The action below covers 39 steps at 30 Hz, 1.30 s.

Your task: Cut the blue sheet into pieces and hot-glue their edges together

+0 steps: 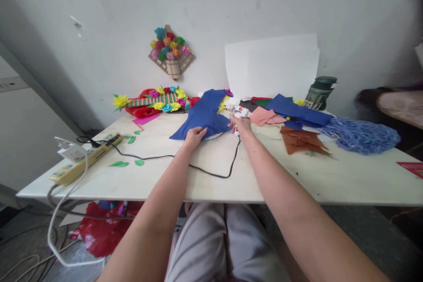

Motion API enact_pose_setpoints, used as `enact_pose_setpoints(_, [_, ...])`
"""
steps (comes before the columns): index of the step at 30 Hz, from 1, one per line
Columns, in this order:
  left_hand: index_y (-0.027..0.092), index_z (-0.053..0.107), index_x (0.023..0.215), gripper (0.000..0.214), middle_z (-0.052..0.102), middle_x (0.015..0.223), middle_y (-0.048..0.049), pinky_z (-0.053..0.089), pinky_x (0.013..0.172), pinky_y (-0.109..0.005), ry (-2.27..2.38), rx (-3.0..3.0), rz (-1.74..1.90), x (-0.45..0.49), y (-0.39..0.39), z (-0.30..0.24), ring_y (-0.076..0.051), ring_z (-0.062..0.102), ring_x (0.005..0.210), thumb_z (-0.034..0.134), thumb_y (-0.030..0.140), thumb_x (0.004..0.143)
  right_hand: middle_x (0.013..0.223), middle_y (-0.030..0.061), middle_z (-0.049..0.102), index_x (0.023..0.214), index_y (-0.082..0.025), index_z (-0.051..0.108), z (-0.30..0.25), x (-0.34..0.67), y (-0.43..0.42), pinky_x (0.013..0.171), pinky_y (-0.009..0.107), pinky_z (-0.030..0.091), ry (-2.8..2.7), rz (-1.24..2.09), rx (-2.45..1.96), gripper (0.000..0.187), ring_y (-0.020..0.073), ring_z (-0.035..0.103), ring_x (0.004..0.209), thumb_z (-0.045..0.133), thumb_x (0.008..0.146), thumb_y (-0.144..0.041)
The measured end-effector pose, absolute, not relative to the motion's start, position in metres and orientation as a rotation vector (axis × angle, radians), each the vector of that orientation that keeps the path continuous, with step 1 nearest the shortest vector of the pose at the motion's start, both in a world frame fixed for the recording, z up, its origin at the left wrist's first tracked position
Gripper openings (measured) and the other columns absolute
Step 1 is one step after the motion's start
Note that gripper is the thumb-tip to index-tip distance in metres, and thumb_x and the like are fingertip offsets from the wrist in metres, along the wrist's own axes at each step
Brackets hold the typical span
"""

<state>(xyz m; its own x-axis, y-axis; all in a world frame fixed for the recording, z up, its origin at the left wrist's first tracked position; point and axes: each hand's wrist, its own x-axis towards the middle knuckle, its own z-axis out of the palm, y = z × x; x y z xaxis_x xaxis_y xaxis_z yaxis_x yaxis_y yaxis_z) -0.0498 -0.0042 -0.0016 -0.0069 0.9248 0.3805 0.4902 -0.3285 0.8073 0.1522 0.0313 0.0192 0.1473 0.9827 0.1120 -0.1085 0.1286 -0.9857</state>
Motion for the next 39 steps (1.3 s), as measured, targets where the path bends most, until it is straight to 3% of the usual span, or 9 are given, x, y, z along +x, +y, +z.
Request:
enact_pose_setpoints(5, [0.019,0.031,0.048,0.044,0.021,0.049,0.0061,0.019,0.047,-0.023,1.464,1.815,1.358,-0.051,-0.003,-0.003,-0.007,0.022,0.049,0.053,0.049,0.072,0.057,0.0024,0.065,0.081,-0.012,0.06,0.025,0.15,0.024,0.027,0.018,0.033,-1.16,1.138,-0.934,0.024,0.0079,0.045,0.026,0.066,0.069,-0.032])
enact_pose_setpoints(10, [0.018,0.036,0.047,0.042,0.026,0.048,0.0053,0.023,0.049,-0.023,1.469,1.887,1.422,-0.052,0.001,-0.003,-0.008,0.027,0.051,0.052,0.049,0.072,0.079,0.0087,0.069,0.091,-0.013,0.059,0.025,0.143,0.016,0.042,0.023,0.05,-1.255,1.325,-0.791,0.03,0.0155,0.064,0.049,0.069,0.069,-0.031])
enact_pose_setpoints(14, [0.018,0.04,0.045,0.04,0.028,0.045,0.0051,0.024,0.049,-0.023,1.502,1.945,1.424,-0.054,0.004,-0.005,-0.008,0.028,0.05,0.052,0.044,0.072,0.07,0.008,0.068,0.087,-0.011,0.06,0.022,0.14,0.013,0.044,0.024,0.052,-1.329,1.395,-0.829,0.026,0.0205,0.067,0.06,0.07,0.069,-0.026])
enact_pose_setpoints(20, [0.016,0.062,0.061,0.031,0.044,0.05,0.0051,0.029,0.051,-0.021,1.535,1.805,1.428,-0.055,0.004,-0.006,-0.009,0.038,0.052,0.057,0.045,0.069,0.065,0.0062,0.067,0.085,-0.01,0.06,0.022,0.141,0.013,0.043,0.023,0.052,-1.31,1.356,-0.854,0.021,0.0204,0.067,0.058,0.068,0.07,-0.023])
enact_pose_setpoints(25, [0.014,0.065,0.063,0.03,0.047,0.05,0.0043,0.03,0.051,-0.021,1.533,1.732,1.432,-0.052,0.003,-0.004,-0.008,0.039,0.051,0.059,0.043,0.067,0.065,0.005,0.065,0.086,-0.011,0.058,0.02,0.141,0.017,0.041,0.023,0.052,-1.228,1.386,-0.849,0.02,0.0203,0.067,0.057,0.067,0.072,-0.022])
enact_pose_setpoints(31, [0.013,0.059,0.113,0.046,0.036,0.044,0.0088,0.027,0.044,-0.02,1.313,1.726,1.468,-0.052,-0.001,-0.004,-0.006,0.028,0.041,0.058,0.034,0.072,0.072,0.0042,0.065,0.087,-0.013,0.056,0.014,0.141,0.024,0.044,0.024,0.054,-1.077,1.405,-0.809,0.02,0.0189,0.067,0.06,0.067,0.072,-0.021])
enact_pose_setpoints(33, [0.014,0.056,0.118,0.047,0.038,0.044,0.0087,0.029,0.044,-0.019,1.288,1.772,1.474,-0.053,-0.003,-0.003,-0.006,0.029,0.04,0.056,0.031,0.074,0.074,0.0043,0.065,0.086,-0.013,0.056,0.012,0.14,0.025,0.045,0.024,0.055,-1.07,1.409,-0.807,0.019,0.0187,0.067,0.062,0.066,0.072,-0.02])
enact_pose_setpoints(36, [0.015,0.06,0.113,0.038,0.057,0.057,0.0024,0.041,0.056,-0.02,1.292,1.861,1.486,-0.056,-0.005,-0.002,-0.008,0.047,0.051,0.051,0.026,0.077,0.075,0.0044,0.065,0.086,-0.013,0.056,0.011,0.139,0.026,0.046,0.025,0.055,-1.064,1.411,-0.824,0.019,0.0192,0.067,0.064,0.066,0.072,-0.019])
enact_pose_setpoints(39, [0.016,0.066,0.101,0.032,0.068,0.089,-0.004,0.043,0.081,-0.025,1.3,1.942,1.438,-0.057,-0.003,-0.002,-0.014,0.059,0.083,0.045,0.018,0.078,0.075,0.0045,0.064,0.087,-0.014,0.056,0.01,0.139,0.027,0.046,0.026,0.055,-1.056,1.394,-0.854,0.02,0.0193,0.067,0.062,0.067,0.071,-0.02])
